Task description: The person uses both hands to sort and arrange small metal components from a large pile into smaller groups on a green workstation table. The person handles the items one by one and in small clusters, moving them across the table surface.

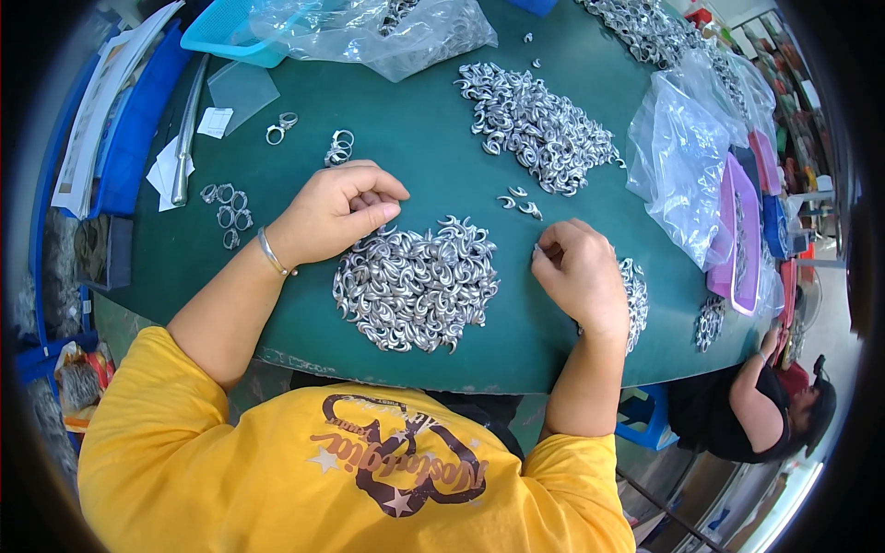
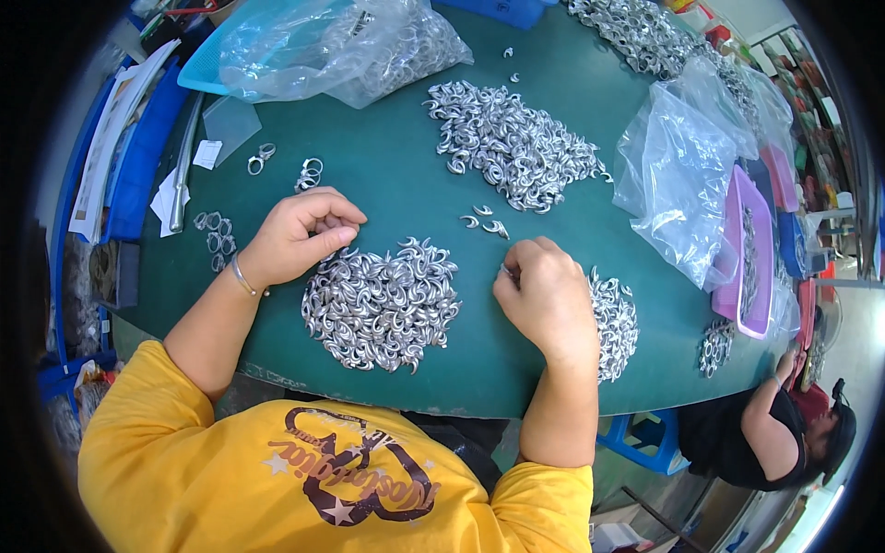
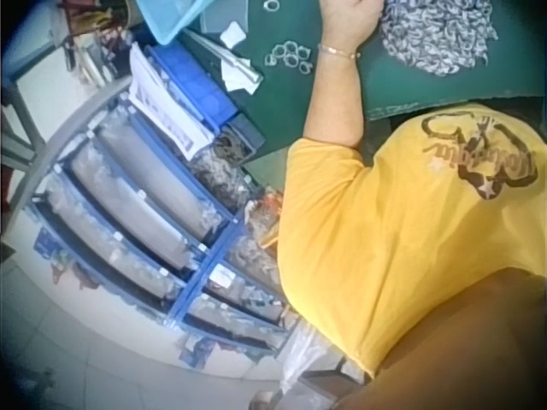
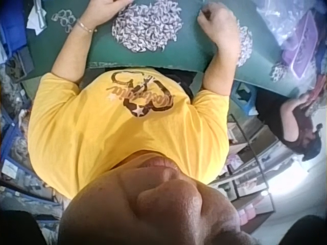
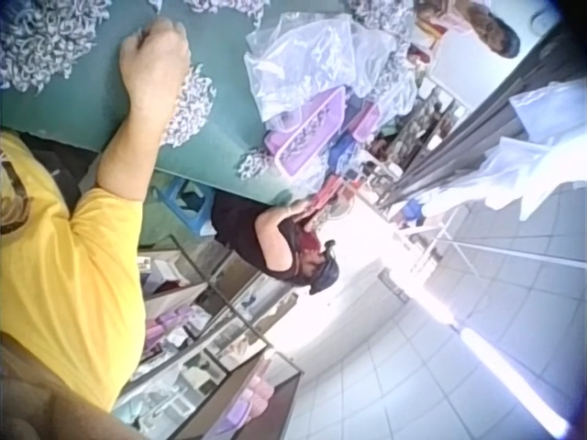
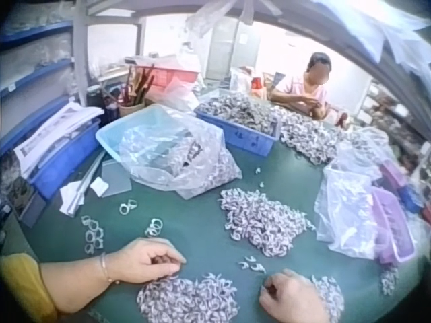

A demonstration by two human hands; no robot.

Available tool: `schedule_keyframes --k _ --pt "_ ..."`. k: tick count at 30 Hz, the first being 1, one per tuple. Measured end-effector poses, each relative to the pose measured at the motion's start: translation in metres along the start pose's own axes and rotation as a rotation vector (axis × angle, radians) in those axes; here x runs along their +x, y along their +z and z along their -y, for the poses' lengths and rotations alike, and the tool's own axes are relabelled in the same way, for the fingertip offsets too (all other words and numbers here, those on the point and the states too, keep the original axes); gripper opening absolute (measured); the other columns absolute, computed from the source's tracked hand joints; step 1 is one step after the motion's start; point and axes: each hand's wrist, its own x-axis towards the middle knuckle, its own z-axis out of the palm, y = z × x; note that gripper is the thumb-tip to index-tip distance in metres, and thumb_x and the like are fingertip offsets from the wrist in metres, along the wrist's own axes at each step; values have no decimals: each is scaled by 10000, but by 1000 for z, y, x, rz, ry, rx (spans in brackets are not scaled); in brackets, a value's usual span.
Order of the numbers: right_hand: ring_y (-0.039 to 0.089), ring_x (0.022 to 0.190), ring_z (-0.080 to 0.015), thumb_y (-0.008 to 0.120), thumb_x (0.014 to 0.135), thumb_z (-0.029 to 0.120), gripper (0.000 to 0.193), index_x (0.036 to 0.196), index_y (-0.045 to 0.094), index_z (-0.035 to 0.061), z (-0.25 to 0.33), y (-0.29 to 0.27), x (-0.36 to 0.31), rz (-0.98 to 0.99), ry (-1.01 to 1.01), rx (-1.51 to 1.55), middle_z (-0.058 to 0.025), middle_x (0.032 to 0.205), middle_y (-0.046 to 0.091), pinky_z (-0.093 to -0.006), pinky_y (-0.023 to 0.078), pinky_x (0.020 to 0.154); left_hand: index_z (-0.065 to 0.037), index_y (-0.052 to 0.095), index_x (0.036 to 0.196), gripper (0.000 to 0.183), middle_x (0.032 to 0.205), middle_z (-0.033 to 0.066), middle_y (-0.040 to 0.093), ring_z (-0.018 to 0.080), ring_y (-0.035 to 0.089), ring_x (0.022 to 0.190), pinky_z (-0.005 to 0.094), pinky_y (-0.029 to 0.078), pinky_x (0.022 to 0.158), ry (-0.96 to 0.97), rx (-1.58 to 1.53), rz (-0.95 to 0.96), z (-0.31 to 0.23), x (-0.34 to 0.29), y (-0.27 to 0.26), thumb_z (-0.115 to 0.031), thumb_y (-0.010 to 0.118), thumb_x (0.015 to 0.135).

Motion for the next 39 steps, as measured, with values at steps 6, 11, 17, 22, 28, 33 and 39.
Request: schedule_keyframes --k 6,11,17,22,28,33,39 --pt "608 724 -326 675 765 1 87 851 666 -13 13 10 13 -154 -221 295 -140 798 616 -392 504 670 -20 673 996 124 910 15 612 58 583 778 195 475 698 -10 -7 -12 2 1 1 -67 653 883" --pt "594 819 -317 702 754 9 112 860 670 -3 0 25 21 -308 -170 128 -115 826 604 -400 490 722 -22 674 996 124 907 15 615 58 585 773 196 475 696 10 1 -10 -1 1 1 -66 652 882" --pt "608 757 -310 709 747 6 111 851 670 5 -4 10 14 -222 -209 189 -115 830 616 -377 499 666 -28 678 989 126 914 42 627 96 617 786 222 516 714 7 6 -15 0 0 -1 -65 658 870" --pt "592 783 -303 706 744 6 101 841 679 19 -4 14 18 -353 -270 107 -109 842 620 -384 483 695 -30 678 988 127 910 40 626 96 616 782 222 516 709 6 36 -15 -2 1 1 -71 663 869" --pt "588 787 -303 689 740 -4 76 806 665 27 6 17 20 -299 -282 33 -101 840 621 -388 474 717 -30 679 981 120 909 37 626 98 615 776 225 516 702 -8 9 -26 0 0 0 -70 663 869" --pt "633 730 -301 676 744 -15 78 816 645 -10 -31 -21 -4 -223 160 87 -148 780 632 -380 500 675 -22 674 991 124 911 16 621 61 584 760 197 477 691 28 1 -21 2 1 1 -70 657 877" --pt "627 737 -339 672 774 22 70 835 667 -13 -27 -13 3 -262 57 64 -167 784 635 -398 494 686 -20 673 992 125 906 17 618 63 586 759 197 477 691 27 27 -14 0 2 1 -67 655 878"
